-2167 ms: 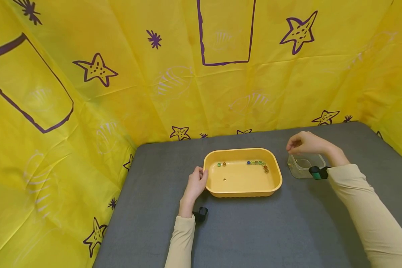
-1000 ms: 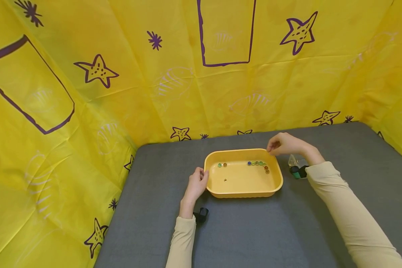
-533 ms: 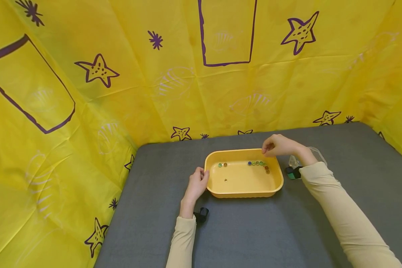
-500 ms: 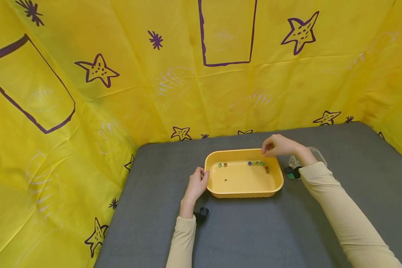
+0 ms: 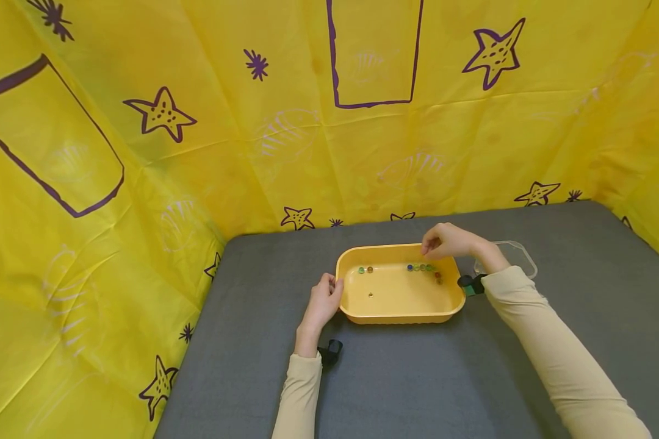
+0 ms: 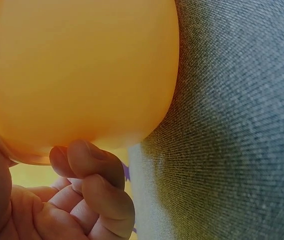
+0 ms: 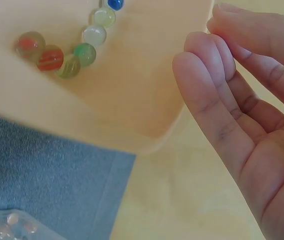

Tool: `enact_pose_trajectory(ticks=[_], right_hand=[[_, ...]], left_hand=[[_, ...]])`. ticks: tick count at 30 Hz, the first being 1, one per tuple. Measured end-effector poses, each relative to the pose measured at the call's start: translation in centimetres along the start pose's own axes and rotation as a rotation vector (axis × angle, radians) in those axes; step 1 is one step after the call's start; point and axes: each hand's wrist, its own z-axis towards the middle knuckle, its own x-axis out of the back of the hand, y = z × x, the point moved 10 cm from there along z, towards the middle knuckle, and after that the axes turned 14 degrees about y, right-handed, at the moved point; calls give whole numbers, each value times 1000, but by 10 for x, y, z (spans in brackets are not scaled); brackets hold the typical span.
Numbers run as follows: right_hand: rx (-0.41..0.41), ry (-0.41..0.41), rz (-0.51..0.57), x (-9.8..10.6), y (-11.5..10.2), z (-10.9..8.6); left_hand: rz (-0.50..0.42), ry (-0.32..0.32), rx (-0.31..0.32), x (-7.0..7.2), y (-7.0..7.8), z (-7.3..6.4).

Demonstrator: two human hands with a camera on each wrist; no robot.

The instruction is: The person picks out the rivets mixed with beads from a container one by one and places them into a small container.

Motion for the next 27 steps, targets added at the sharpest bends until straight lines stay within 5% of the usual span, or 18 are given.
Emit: enact_pose_trajectory(ticks=[27], right_hand=[[36,-47,18,-34,-12,17]], left_hand=[[-2,2,-19,1,1,-1]])
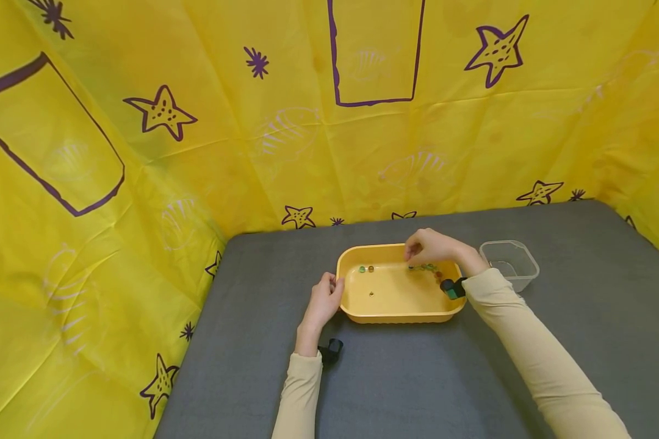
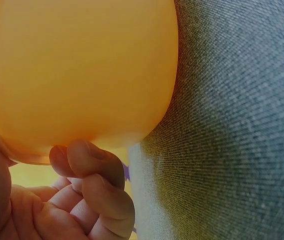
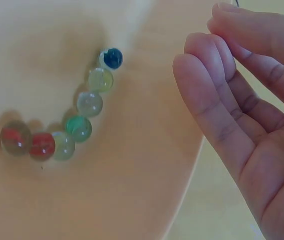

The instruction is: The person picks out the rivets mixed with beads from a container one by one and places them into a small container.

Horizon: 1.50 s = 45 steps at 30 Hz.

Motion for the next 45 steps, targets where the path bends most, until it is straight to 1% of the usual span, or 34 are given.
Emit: enact_pose_trajectory(ticks=[3,8,15,23,28,32,37,45], right_hand=[[-2,-3,8,-4,-1,2],[11,-23,29,-13,-3,5],[52,-31,32,-23,-9,9],[79,-58,39,-36,-14,14],[100,-65,54,-41,-19,16],[97,-74,49,-45,-22,18],[77,-96,46,-53,-20,20],[82,-121,84,-64,-20,23]], left_hand=[[0,-1,-2,0,0,0],[13,-3,21,-1,-3,0],[3,-5,3,0,-1,-1],[9,-6,20,-2,-3,1],[3,-6,14,-1,-1,1],[2,-6,16,-1,0,1],[20,-9,24,-1,-1,1],[22,-13,38,-2,-3,1]])
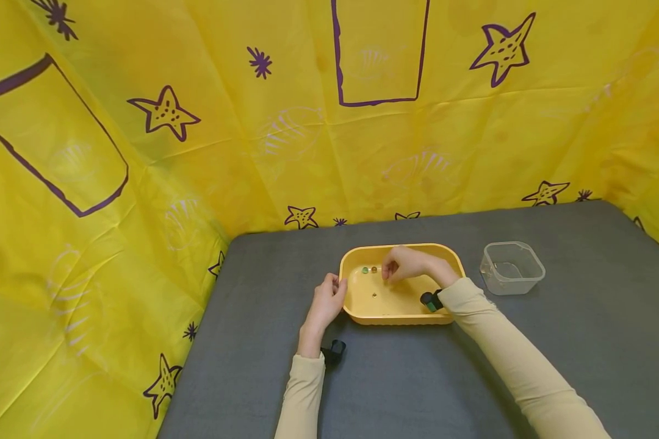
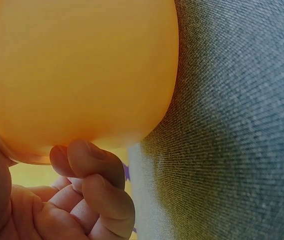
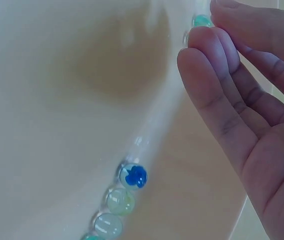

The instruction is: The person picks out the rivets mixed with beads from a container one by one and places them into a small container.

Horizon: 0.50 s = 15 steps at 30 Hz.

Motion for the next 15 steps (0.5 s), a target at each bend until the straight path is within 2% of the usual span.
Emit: enact_pose_trajectory(ticks=[15], right_hand=[[27,-42,-12,-10,-10,6]], left_hand=[[-12,-4,8,0,-1,0]])
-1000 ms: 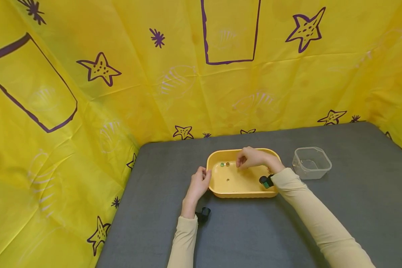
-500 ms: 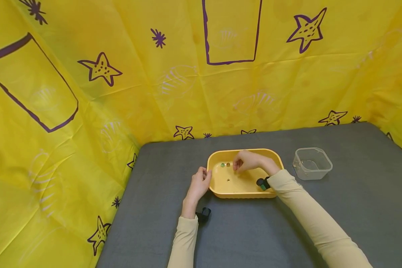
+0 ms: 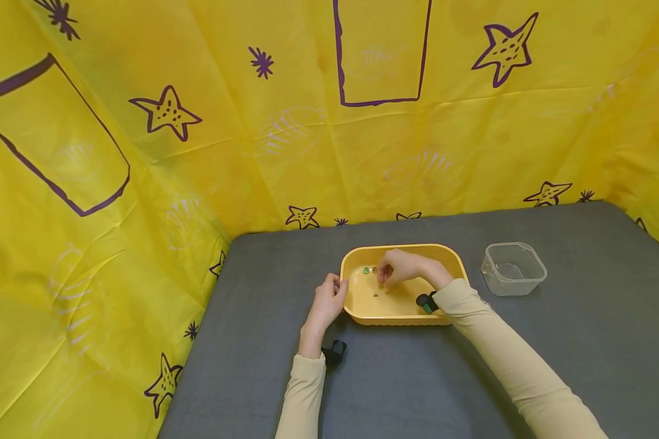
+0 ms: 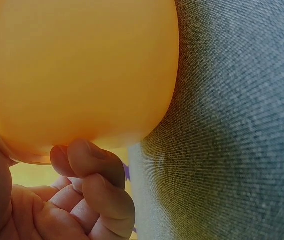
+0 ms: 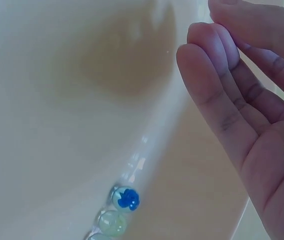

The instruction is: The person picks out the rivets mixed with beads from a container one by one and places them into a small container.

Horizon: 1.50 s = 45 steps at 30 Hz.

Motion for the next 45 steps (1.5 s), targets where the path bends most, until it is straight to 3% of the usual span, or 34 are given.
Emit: enact_pose_trajectory(ticks=[26,45], right_hand=[[-48,-82,-15,-23,0,9],[-25,-104,-33,-33,-7,14]], left_hand=[[0,20,-60,2,8,0],[-9,23,-51,2,5,0]])
